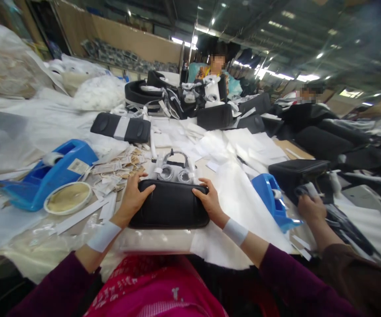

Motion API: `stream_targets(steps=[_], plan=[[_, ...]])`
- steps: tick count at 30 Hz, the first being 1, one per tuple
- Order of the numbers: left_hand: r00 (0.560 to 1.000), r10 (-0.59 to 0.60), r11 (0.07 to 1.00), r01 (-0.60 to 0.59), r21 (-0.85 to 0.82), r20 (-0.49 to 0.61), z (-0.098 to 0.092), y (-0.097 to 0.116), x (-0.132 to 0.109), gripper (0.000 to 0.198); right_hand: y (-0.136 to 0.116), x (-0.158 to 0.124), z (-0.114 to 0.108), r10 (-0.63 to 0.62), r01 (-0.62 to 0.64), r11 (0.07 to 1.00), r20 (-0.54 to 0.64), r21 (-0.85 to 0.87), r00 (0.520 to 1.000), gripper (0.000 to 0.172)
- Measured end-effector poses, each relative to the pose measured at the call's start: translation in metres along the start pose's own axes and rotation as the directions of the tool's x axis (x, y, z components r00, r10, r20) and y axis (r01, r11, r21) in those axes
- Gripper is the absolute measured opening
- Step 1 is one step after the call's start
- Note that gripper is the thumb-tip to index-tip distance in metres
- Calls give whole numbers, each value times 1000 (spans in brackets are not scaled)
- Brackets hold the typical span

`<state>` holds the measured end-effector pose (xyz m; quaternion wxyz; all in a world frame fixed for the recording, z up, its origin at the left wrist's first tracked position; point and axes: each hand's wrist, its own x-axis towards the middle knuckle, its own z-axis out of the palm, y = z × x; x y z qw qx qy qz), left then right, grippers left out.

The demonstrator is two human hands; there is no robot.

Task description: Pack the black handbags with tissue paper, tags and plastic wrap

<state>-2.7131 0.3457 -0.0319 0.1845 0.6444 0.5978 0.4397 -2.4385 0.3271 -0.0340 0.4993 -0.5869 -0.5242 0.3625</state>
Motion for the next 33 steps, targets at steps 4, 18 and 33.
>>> stream_targets(steps=[4,18,33], plan=[[999,-7,1000,8,19,-35,-1,1,-5,43,-1,-1,1,9,-9,1000,0,-8,1000,46],[941,-315,936,286,204,127,-12,17,-8,62,3,-3,-4,81,-85,953,-25,-292,996,60],[904,-362,929,331,162,229,-22,22,-6,71,-2,10,-4,176,-125,932,125,-340,976,88]])
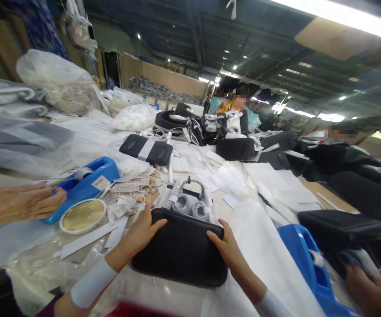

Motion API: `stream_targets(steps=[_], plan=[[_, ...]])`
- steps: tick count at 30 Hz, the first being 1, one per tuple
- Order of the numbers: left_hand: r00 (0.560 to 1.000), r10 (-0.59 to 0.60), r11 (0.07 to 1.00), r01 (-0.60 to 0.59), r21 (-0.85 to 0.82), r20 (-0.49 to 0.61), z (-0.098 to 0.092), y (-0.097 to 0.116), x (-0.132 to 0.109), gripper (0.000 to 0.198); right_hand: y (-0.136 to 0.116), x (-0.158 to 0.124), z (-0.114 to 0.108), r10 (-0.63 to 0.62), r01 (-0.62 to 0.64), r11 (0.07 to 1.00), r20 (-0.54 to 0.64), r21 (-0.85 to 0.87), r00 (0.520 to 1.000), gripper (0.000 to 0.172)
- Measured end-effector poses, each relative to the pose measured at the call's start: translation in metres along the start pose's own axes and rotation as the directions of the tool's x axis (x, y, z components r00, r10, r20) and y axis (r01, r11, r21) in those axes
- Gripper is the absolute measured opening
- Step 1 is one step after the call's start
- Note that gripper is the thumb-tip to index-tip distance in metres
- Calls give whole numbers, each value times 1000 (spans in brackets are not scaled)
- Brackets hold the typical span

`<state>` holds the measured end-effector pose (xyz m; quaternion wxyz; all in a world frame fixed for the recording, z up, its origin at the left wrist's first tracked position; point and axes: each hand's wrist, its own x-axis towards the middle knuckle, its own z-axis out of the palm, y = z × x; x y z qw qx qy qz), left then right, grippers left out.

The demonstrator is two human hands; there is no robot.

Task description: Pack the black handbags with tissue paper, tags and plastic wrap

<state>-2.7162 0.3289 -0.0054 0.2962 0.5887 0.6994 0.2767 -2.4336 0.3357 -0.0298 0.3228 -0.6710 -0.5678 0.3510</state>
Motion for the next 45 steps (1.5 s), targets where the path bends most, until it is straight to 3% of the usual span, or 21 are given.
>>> stream_targets(steps=[5,13,15,19,22,25,27,30,32,34,36,39,42,45], plan=[[998,-64,998,64,-28,8,-5,3,0,70,10,-3,6,-55,55,998,-21,-8,998,78],[989,-145,985,146,-95,16,-7,7,-5,64,53,15,12,-105,104,994,-21,-13,994,69],[988,-152,982,153,-107,12,-6,7,-3,63,49,12,11,-92,91,996,-30,-17,995,67],[989,-149,981,151,-125,18,-6,2,7,65,16,4,11,-48,46,999,-61,-24,997,62],[990,-141,982,140,-123,2,-5,-3,15,65,2,8,15,-95,90,994,-79,-60,992,55],[991,-136,985,134,-110,-6,-4,-7,20,63,4,12,15,-201,186,970,-85,-154,976,49],[992,-126,987,126,-103,13,-3,-9,21,62,0,10,14,-331,279,914,-147,-293,932,50],[993,-105,989,109,-97,45,-4,-9,24,61,-27,3,16,-615,459,712,-157,-531,772,59],[995,-82,992,86,-91,51,-4,-9,26,60,-54,0,24,-757,643,522,42,-560,652,60],[997,-53,995,57,-86,53,-3,-10,27,59,-78,2,37,-803,808,357,288,-470,522,43],[998,-18,997,23,-70,59,-4,-11,26,59,-91,8,52,-803,882,257,421,-395,422,21],[996,24,997,-29,69,82,-7,-8,20,57,-88,19,69,-831,894,211,410,-394,377,11],[989,148,907,-135,398,-1,-15,13,21,48,-77,23,75,-866,894,215,347,-392,360,11],[901,429,764,-323,558,-66,-18,57,48,37,-72,22,75,-878,895,212,325,-392,351,10]])
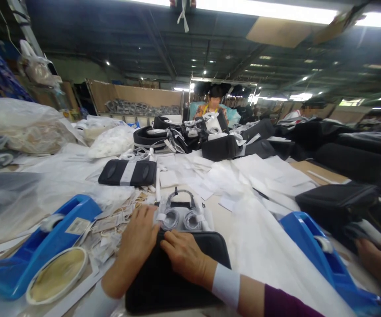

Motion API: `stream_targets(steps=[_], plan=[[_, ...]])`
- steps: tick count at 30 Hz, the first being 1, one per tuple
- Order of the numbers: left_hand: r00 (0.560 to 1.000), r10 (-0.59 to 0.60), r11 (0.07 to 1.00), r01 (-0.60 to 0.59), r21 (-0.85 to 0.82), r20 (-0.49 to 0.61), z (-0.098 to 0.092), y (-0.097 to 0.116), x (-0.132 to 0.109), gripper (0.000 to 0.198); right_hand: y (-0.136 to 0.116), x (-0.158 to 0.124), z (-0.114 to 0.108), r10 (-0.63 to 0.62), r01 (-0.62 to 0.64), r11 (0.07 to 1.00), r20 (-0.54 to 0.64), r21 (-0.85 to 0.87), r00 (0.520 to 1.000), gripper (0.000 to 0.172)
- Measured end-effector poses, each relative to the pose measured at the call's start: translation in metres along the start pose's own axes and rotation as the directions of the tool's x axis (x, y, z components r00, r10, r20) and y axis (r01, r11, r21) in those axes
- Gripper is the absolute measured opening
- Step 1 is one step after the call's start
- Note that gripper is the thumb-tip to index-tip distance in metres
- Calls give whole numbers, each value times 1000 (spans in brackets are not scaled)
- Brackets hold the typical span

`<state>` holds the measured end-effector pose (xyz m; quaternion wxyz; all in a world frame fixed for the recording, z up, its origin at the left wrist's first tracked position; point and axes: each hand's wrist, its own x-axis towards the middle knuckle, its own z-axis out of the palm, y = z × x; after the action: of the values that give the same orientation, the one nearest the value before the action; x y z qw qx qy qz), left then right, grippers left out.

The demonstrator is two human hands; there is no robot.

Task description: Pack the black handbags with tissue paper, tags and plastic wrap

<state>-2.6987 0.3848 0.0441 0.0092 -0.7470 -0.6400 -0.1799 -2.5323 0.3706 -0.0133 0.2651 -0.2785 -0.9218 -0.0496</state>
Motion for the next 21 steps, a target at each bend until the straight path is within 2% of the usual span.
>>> stream_targets(steps=[2,5,7,9,11,14,18,21], plan=[[988,142,990,-143,-12,-66,-1,16,43,39,-1,0,0,7,-7,1000,6,-3,1000,12],[970,233,972,-234,-3,72,13,32,102,37,0,0,2,22,-22,1000,1,6,1000,14],[966,224,974,-227,10,130,27,37,125,28,1,-1,5,30,-29,999,-11,17,999,15],[978,159,985,-167,52,138,40,36,132,19,2,-2,8,32,-32,999,-24,28,999,15],[989,75,991,-88,98,126,47,32,128,18,3,-2,9,32,-31,999,-33,41,999,15],[993,46,993,-57,102,108,46,31,116,25,2,-2,10,37,-34,997,-44,68,998,17],[984,91,995,-95,19,152,39,54,112,34,1,-3,10,55,-42,988,-84,147,995,20],[964,33,999,-31,-13,265,45,76,122,27,1,-2,9,112,-65,954,-148,292,983,21]])
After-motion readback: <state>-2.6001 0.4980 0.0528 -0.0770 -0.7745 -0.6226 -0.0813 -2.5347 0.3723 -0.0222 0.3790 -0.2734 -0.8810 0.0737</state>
